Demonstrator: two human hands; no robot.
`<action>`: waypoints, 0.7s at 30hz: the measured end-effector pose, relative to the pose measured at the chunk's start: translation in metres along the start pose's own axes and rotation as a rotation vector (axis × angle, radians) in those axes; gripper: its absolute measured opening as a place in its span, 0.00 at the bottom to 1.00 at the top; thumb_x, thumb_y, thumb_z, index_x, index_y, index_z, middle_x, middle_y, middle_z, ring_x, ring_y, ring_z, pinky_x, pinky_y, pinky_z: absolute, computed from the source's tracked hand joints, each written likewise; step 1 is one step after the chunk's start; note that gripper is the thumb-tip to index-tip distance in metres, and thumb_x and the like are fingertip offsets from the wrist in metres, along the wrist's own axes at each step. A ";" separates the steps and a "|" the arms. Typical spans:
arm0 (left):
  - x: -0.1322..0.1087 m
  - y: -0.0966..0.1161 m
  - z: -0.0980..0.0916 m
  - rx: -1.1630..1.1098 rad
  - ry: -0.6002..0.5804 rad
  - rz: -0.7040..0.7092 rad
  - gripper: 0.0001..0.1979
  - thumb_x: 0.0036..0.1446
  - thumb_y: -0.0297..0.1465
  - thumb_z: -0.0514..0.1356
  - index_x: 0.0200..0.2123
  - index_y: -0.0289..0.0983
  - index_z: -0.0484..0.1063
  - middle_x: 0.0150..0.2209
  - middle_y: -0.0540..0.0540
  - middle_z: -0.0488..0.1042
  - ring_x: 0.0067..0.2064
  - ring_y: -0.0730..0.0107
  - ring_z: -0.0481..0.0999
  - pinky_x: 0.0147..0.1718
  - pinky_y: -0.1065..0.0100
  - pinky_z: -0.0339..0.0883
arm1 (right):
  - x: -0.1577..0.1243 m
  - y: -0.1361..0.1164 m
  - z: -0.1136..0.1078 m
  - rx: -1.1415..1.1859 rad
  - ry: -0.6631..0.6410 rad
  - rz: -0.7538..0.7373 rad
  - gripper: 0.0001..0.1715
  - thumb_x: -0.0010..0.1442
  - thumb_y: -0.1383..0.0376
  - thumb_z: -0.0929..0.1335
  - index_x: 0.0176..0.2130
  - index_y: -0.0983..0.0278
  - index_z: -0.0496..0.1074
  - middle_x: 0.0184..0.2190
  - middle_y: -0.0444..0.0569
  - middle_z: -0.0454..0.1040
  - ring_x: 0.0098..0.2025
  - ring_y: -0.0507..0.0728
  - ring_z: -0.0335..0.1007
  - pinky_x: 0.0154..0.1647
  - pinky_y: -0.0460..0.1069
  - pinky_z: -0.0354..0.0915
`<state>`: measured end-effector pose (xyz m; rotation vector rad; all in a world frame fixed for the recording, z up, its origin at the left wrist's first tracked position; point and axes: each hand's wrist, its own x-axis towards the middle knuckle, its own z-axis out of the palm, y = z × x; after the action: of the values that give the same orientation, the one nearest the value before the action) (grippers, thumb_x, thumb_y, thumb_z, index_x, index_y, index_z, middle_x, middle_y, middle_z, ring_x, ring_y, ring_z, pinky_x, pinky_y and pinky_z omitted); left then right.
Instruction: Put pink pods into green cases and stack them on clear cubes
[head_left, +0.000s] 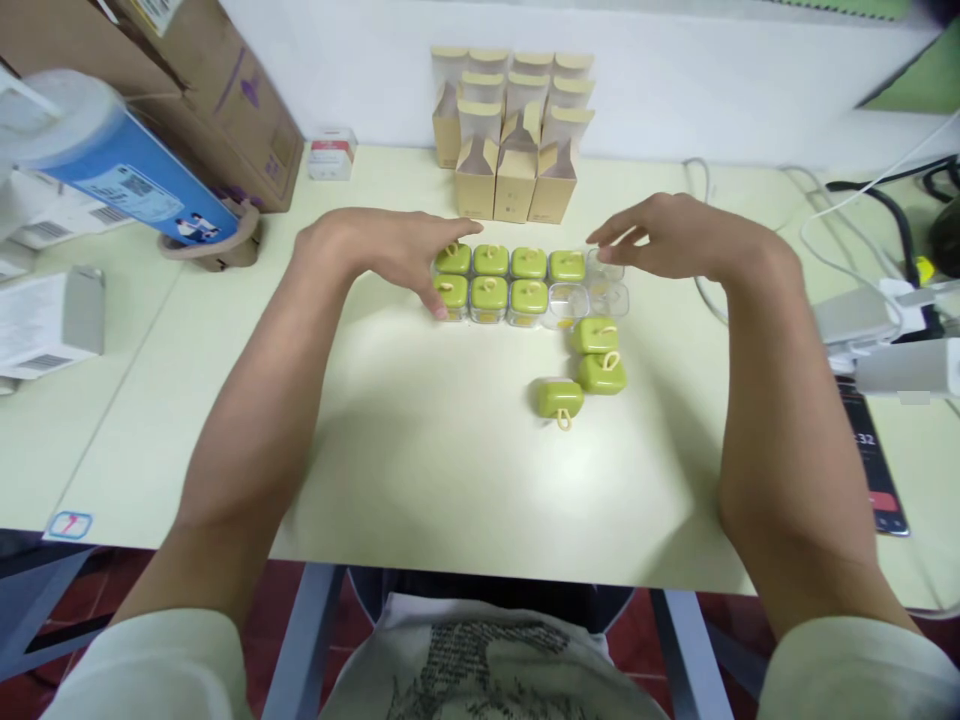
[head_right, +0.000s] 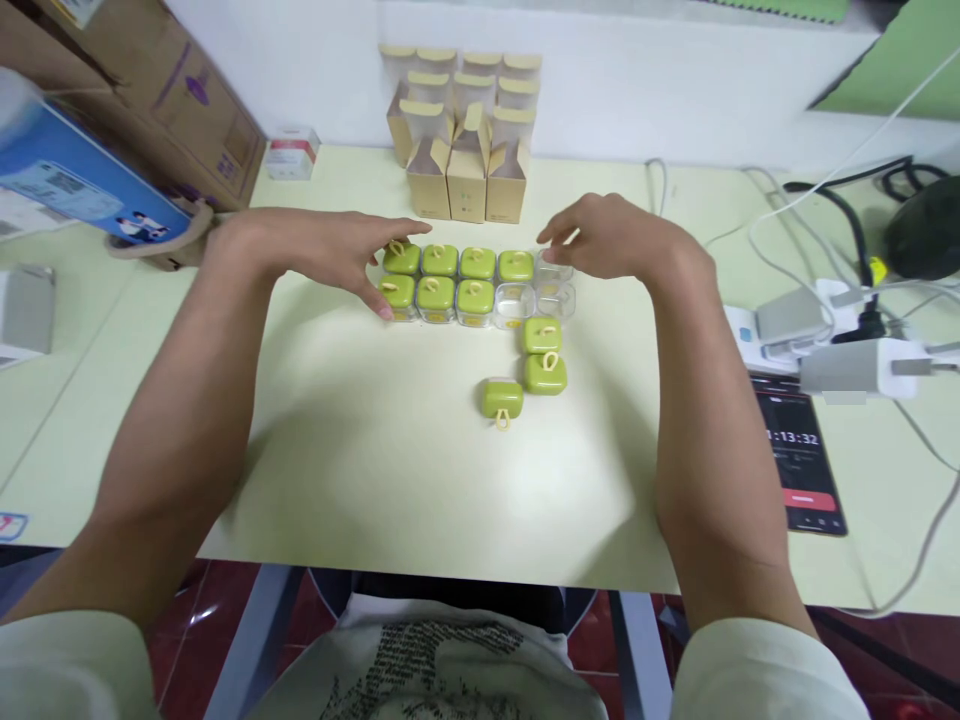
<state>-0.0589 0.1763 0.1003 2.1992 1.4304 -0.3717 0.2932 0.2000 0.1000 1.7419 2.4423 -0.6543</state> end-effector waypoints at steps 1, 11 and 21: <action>0.000 0.000 0.000 -0.001 -0.003 0.000 0.79 0.51 0.65 0.76 0.94 0.48 0.40 0.93 0.45 0.51 0.90 0.33 0.59 0.90 0.41 0.54 | -0.001 0.001 -0.002 0.003 -0.027 0.019 0.23 0.83 0.64 0.72 0.70 0.65 0.87 0.64 0.63 0.89 0.61 0.74 0.88 0.72 0.73 0.77; -0.002 0.004 -0.001 0.026 0.001 -0.013 0.77 0.55 0.67 0.74 0.94 0.44 0.40 0.93 0.42 0.53 0.89 0.31 0.60 0.89 0.42 0.56 | 0.000 0.004 0.001 0.078 -0.092 0.023 0.21 0.81 0.68 0.71 0.66 0.56 0.87 0.62 0.53 0.91 0.48 0.69 0.93 0.70 0.75 0.80; -0.001 0.003 -0.002 0.009 -0.012 -0.002 0.77 0.55 0.68 0.74 0.94 0.48 0.40 0.93 0.44 0.53 0.90 0.33 0.59 0.89 0.42 0.56 | -0.092 -0.034 0.014 -0.152 0.097 -0.267 0.22 0.78 0.72 0.71 0.57 0.53 0.93 0.49 0.52 0.92 0.46 0.69 0.89 0.60 0.66 0.82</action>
<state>-0.0569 0.1753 0.1029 2.1993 1.4278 -0.3917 0.2918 0.1041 0.1249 1.4401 2.7375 -0.3973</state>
